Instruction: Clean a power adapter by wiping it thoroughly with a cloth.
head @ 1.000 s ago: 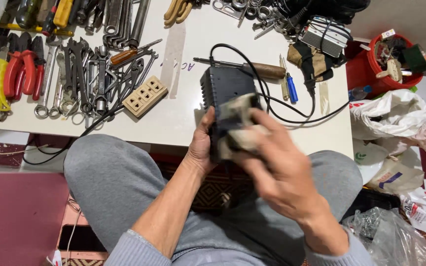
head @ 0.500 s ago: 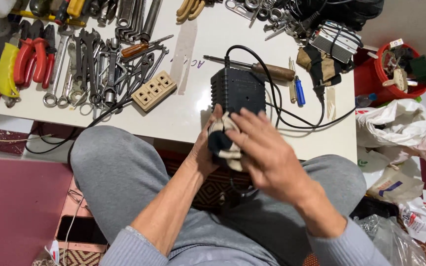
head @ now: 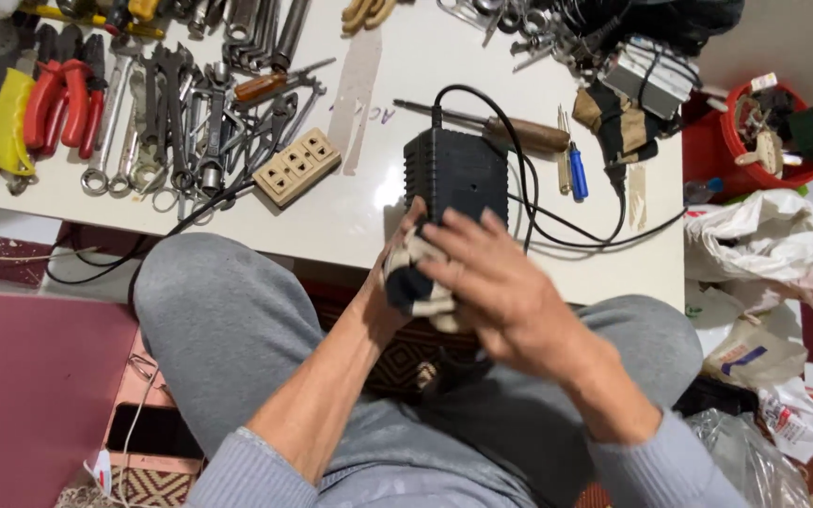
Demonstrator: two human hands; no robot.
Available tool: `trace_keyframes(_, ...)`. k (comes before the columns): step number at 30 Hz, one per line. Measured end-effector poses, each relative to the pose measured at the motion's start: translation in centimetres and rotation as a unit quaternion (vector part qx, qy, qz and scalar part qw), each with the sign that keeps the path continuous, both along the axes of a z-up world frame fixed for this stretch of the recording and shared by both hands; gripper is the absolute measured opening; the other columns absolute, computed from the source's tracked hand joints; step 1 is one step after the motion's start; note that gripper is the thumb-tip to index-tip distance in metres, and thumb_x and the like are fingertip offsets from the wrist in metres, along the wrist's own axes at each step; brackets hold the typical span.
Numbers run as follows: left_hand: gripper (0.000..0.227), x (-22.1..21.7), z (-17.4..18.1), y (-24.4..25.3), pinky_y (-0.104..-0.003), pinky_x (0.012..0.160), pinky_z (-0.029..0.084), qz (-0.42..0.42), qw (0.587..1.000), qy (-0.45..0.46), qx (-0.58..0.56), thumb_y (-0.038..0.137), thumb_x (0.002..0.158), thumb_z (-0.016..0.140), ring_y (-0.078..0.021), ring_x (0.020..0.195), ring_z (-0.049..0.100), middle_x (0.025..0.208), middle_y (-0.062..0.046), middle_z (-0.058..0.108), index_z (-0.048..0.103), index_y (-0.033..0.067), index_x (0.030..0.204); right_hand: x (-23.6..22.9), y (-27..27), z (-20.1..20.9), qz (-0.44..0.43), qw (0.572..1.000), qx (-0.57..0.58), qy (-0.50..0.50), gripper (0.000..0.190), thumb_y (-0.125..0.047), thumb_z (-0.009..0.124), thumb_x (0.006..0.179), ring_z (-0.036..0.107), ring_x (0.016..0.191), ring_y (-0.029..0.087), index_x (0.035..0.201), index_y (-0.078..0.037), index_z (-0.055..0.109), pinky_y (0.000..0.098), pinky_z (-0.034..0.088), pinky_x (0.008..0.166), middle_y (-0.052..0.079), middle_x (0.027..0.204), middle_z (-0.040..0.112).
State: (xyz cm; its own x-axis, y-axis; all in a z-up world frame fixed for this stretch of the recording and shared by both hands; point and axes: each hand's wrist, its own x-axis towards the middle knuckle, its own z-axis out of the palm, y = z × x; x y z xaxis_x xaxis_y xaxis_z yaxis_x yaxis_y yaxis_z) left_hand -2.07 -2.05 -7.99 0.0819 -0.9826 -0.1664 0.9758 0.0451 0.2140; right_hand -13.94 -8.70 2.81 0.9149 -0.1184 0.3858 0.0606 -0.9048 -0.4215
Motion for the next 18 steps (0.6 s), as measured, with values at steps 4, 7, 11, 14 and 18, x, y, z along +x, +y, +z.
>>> trace_keyframes(4, 0.06, -0.1, 1.3, -0.2, -0.048, 0.085, 0.063, -0.007, 1.0, 0.003, -0.004, 0.059, 0.094, 0.064, -0.0305, 0.099, 0.074, 0.118, -0.016, 0.073, 0.067, 0.0146, 0.133, 0.6, -4.8, -0.1, -0.024, 0.996, -0.088, -0.013, 0.049, -0.013, 0.066, 0.088, 0.036, 0.151, 0.032, 0.137, -0.02, 0.066, 0.0424, 0.005, 0.128, 0.009, 0.153, 0.053)
trace_keyframes(7, 0.06, -0.1, 1.9, 0.2, -0.046, 0.082, 0.064, -0.002, 1.0, 0.006, -0.003, 0.06, 0.094, 0.064, -0.0296, 0.096, 0.075, 0.116, -0.016, 0.074, 0.068, 0.0147, 0.132, 1.1, -5.5, 1.1, -0.123, 0.981, -0.103, -0.105, 0.031, -0.003, 0.073, 0.089, 0.062, 0.118, 0.04, 0.12, -0.008, 0.074, 0.0498, 0.046, 0.108, 0.016, 0.129, 0.064)
trace_keyframes(11, 0.054, 1.3, 2.1, 0.6, -0.039, 0.074, 0.065, 0.005, 1.0, 0.013, -0.023, 0.06, 0.095, 0.063, -0.0206, 0.085, 0.073, 0.106, -0.007, 0.073, 0.07, 0.018, 0.127, 0.7, -2.7, 0.8, -0.157, 0.982, -0.087, -0.06, 0.028, -0.011, 0.072, 0.088, 0.06, 0.105, 0.033, 0.116, -0.016, 0.076, 0.0443, 0.048, 0.097, 0.01, 0.122, 0.064)
trace_keyframes(14, 0.052, 1.7, 4.8, 0.9, -0.032, 0.069, 0.063, 0.001, 1.0, 0.03, -0.004, 0.062, 0.093, 0.065, -0.0153, 0.078, 0.07, 0.101, -0.004, 0.073, 0.072, 0.0182, 0.12, -0.2, -0.1, 1.8, -0.094, 0.996, -0.005, -0.006, 0.034, -0.013, 0.076, 0.077, 0.062, 0.108, 0.033, 0.11, -0.023, 0.079, 0.0439, 0.048, 0.098, 0.008, 0.123, 0.066)
trace_keyframes(18, 0.051, 1.7, 5.6, 0.9, -0.027, 0.068, 0.062, -0.001, 0.999, 0.016, 0.028, 0.06, 0.091, 0.068, -0.0159, 0.076, 0.07, 0.101, -0.007, 0.075, 0.074, 0.0154, 0.114, 0.4, 0.7, 3.0, -0.108, 0.993, 0.042, -0.01, 0.023, -0.017, 0.078, 0.077, 0.064, 0.105, 0.036, 0.099, -0.019, 0.08, 0.0447, 0.048, 0.092, 0.013, 0.115, 0.069)
